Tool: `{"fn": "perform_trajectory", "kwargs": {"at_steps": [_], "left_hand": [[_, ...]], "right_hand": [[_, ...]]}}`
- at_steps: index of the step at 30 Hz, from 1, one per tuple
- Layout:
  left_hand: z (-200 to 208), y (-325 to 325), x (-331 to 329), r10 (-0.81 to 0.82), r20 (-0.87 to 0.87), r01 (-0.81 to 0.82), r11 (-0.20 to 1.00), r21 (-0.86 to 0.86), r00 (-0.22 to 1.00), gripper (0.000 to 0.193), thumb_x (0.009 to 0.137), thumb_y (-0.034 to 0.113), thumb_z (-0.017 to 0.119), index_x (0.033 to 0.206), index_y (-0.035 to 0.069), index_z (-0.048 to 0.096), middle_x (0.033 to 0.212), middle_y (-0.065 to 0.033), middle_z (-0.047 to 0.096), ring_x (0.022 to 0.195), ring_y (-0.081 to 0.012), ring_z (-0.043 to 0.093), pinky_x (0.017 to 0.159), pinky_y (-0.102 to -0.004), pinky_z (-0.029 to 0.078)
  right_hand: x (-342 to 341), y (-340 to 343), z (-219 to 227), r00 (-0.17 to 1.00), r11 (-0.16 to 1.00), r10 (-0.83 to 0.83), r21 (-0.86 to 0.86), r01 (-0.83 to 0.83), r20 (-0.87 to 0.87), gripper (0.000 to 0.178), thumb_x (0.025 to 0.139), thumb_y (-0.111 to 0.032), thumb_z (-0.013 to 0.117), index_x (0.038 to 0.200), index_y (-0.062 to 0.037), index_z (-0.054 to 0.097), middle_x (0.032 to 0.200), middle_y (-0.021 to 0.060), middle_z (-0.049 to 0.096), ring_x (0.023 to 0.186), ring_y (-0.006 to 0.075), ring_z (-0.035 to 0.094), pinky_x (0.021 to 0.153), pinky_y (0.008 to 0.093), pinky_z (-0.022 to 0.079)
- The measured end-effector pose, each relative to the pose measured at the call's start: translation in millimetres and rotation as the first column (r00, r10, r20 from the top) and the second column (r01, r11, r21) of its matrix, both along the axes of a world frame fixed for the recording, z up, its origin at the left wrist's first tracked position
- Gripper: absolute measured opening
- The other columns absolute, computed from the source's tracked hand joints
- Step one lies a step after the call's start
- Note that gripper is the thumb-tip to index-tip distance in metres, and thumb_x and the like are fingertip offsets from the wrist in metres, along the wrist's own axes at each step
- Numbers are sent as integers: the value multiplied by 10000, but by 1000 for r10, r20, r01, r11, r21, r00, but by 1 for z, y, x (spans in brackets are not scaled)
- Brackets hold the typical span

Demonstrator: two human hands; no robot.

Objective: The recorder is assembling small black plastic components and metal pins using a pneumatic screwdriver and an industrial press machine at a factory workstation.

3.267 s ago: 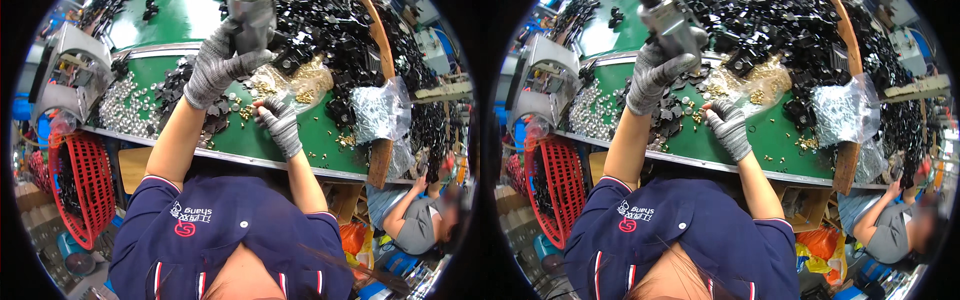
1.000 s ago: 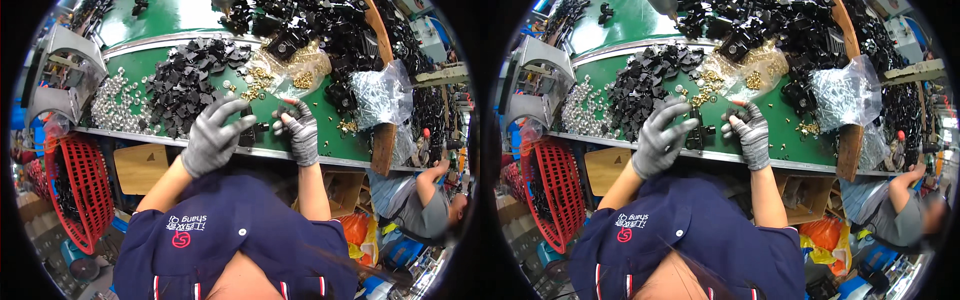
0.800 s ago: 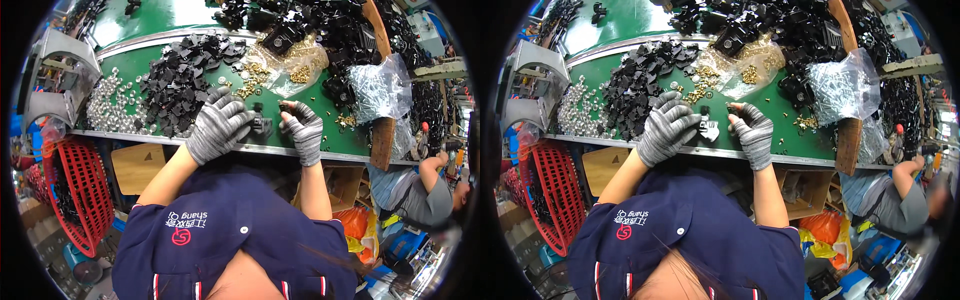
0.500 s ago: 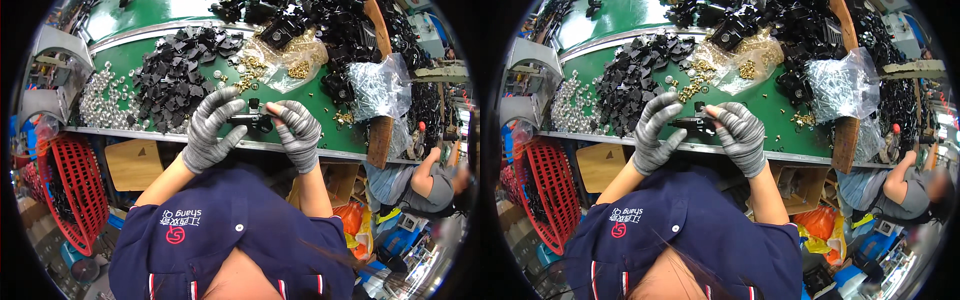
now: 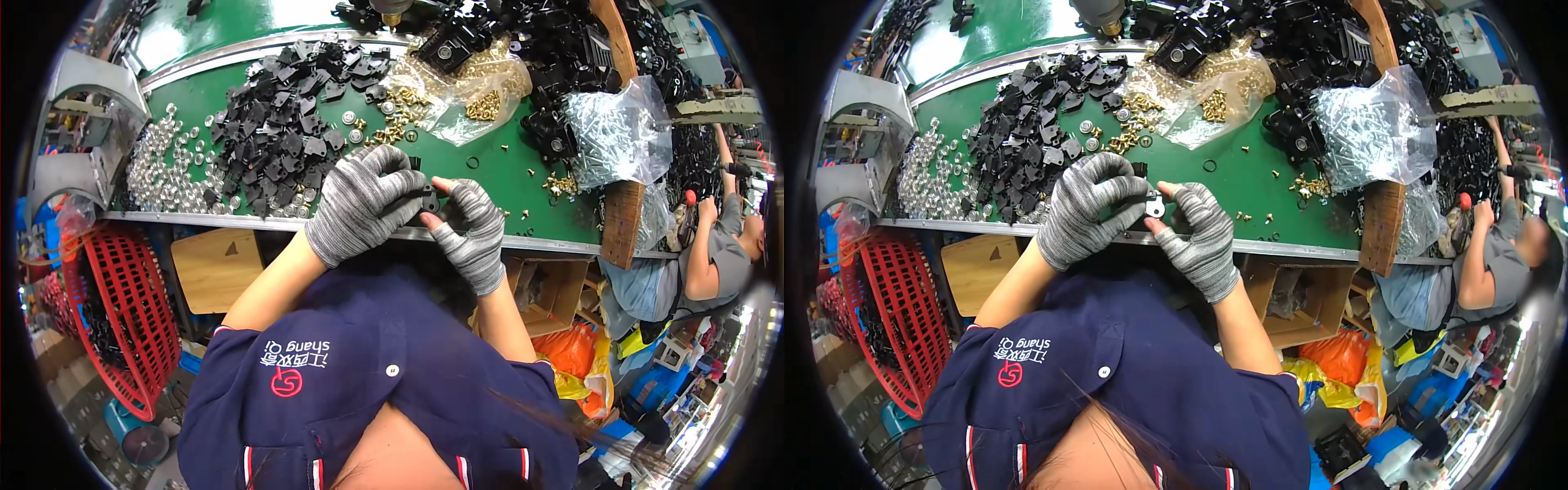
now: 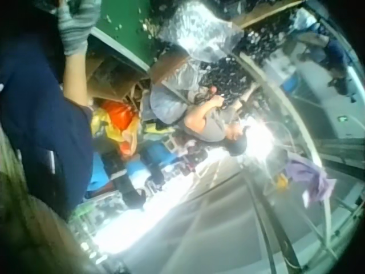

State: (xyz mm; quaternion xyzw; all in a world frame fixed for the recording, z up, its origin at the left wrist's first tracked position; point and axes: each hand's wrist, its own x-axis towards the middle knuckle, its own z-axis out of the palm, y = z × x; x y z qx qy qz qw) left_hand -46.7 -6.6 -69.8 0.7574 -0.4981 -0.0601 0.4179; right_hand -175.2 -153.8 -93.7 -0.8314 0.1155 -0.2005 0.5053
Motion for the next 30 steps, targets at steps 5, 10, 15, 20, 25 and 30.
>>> {"fn": "perform_trajectory", "kwargs": {"at_steps": [5,10,15,20,25,30], "left_hand": [[-10,-5,0,-6,36,9,996,-87,999,245,694,41,746,931,46,683,914,-104,619,795,-270,626,701,-354,513],[-20,-4,1,-17,35,23,984,-175,999,256,682,30,746,929,48,681,917,-104,627,792,-272,622,697,-358,509],[-29,-5,-3,40,144,-2,967,-255,989,244,663,32,736,897,61,675,920,-88,632,775,-263,618,663,-358,504],[-28,-5,-8,150,237,-67,944,-324,960,213,666,44,724,869,77,667,905,-81,635,743,-256,613,624,-361,498],[-32,-3,-7,146,237,-46,923,-382,961,210,669,49,718,869,75,662,894,-93,640,721,-259,614,604,-358,491],[-36,-3,-7,197,293,-71,918,-390,935,190,664,108,700,848,82,662,918,-79,629,762,-250,611,634,-368,486]], "right_hand": [[3,2,-7,998,997,-2,74,-3,63,378,706,-44,771,1064,-28,651,839,38,584,642,109,521,592,242,454],[5,0,-10,998,994,36,101,-41,49,386,709,-45,771,1076,-30,651,811,34,581,650,107,526,608,236,459],[11,-13,-3,998,980,38,192,-46,48,395,712,-54,776,1086,-32,650,854,42,618,701,103,555,649,227,471],[86,-40,53,940,998,-33,54,16,340,547,725,-103,787,1213,-11,560,936,68,657,831,130,616,755,259,504],[239,-9,102,726,879,38,-368,301,686,557,773,-197,758,1216,4,486,846,112,633,742,203,624,733,338,518],[345,-12,86,712,921,-142,-172,350,688,774,741,-277,776,1335,-19,352,830,170,572,695,290,565,815,425,496]]}}
